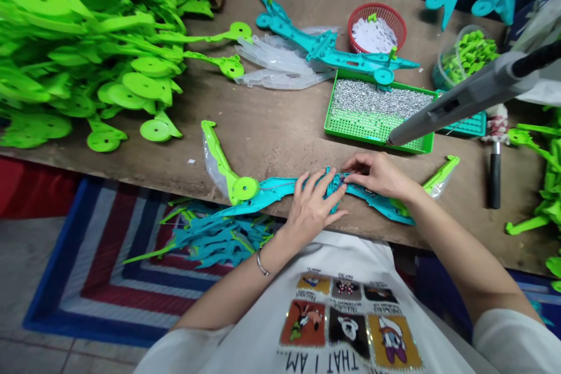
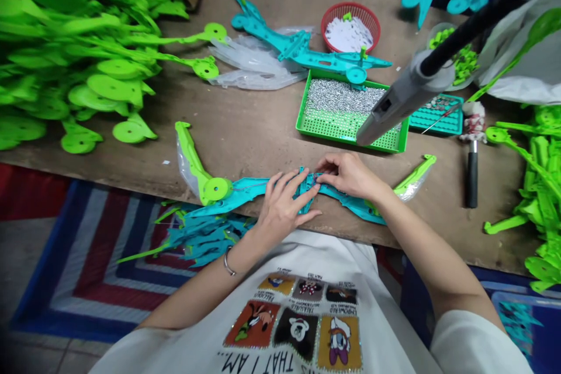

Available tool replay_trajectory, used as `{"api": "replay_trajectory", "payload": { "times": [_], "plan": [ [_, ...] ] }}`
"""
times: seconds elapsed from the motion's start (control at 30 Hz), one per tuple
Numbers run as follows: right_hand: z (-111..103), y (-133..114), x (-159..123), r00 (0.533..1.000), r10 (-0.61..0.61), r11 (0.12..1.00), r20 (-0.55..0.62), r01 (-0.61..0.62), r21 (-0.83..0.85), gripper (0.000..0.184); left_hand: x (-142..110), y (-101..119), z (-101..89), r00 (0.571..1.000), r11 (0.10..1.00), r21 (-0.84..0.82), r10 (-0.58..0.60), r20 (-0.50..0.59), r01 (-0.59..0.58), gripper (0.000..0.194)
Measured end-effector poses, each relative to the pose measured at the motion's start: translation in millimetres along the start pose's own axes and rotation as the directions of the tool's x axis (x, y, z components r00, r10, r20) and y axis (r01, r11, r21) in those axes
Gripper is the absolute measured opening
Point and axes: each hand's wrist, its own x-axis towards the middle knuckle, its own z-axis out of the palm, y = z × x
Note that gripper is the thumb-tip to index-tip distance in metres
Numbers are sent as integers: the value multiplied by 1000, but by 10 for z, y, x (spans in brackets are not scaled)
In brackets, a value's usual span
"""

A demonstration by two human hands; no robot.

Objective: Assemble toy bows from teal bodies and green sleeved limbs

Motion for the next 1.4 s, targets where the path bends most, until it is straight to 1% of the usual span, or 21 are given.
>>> {"api": "replay_trajectory", "payload": {
  "times": [0.1,0.17,0.3,0.4,0.47,0.53,0.6,0.67,0.77,0.87,0.97,1.0,1.07,1.1,1.13,1.17,1.2,1.23,1.27,1.33,1.4],
  "plan": [
    [-53,-85,-172,993,-57,988,-107,40,-151,12,13,2,-18,1000,1000,1,-5,11,5,55],
    [-16,-133,-334,979,-113,960,-171,64,-271,11,12,0,-19,1000,1000,4,-3,8,3,54],
    [238,-110,-607,948,-167,888,-271,25,-459,10,9,-7,-22,1000,1000,22,1,18,-2,54],
    [427,-34,-694,925,-208,836,-317,-1,-549,14,16,-7,-32,1000,1000,31,3,31,-4,54],
    [486,-3,-709,925,-236,799,-297,10,-601,16,23,-3,-41,999,999,33,3,38,-5,53],
    [491,-2,-715,937,-252,742,-241,28,-670,18,28,1,-49,999,999,34,4,43,-6,53],
    [465,-20,-721,952,-247,675,-182,34,-737,22,27,2,-54,999,999,35,6,48,-7,53],
    [435,-38,-732,963,-223,636,-149,28,-771,27,25,0,-53,999,1000,30,6,48,-7,54],
    [417,-37,-758,968,-201,669,-149,24,-743,34,30,-7,-36,999,1000,21,9,34,-10,53],
    [388,0,-809,956,-243,743,-167,72,-666,39,60,-10,0,1000,1000,24,13,23,-13,50],
    [190,77,-905,931,-281,819,-234,106,-564,35,105,-5,45,1000,1000,19,17,13,-18,47],
    [62,113,-940,920,-269,840,-285,79,-537,31,118,-1,61,1000,1000,13,16,8,-16,46],
    [-284,188,-979,878,-205,860,-433,-50,-507,22,135,10,92,1000,1000,-5,0,-9,0,46],
    [-486,216,-965,823,-171,854,-541,-150,-498,20,137,17,107,1000,1000,-15,-10,-21,9,45],
    [-692,231,-918,748,-144,844,-648,-249,-474,20,136,23,122,999,999,-26,-19,-32,18,45],
    [-889,226,-830,693,-115,830,-712,-326,-452,18,132,28,135,999,999,-36,-27,-42,26,45],
    [-1066,197,-698,661,-118,816,-741,-361,-452,17,125,31,147,998,999,-43,-32,-51,30,45],
    [-1212,145,-524,669,-145,807,-729,-345,-478,18,118,32,157,998,998,-48,-34,-56,31,45],
    [-1323,71,-312,711,-188,807,-677,-281,-519,20,110,31,164,998,998,-49,-33,-59,31,45],
    [-1437,-113,193,812,-276,838,-514,-59,-543,26,96,24,173,997,998,-49,-30,-66,27,45],
    [-1440,-295,737,897,-314,801,-313,73,-594,30,86,11,176,997,999,-48,-28,-73,24,46]
  ]
}}
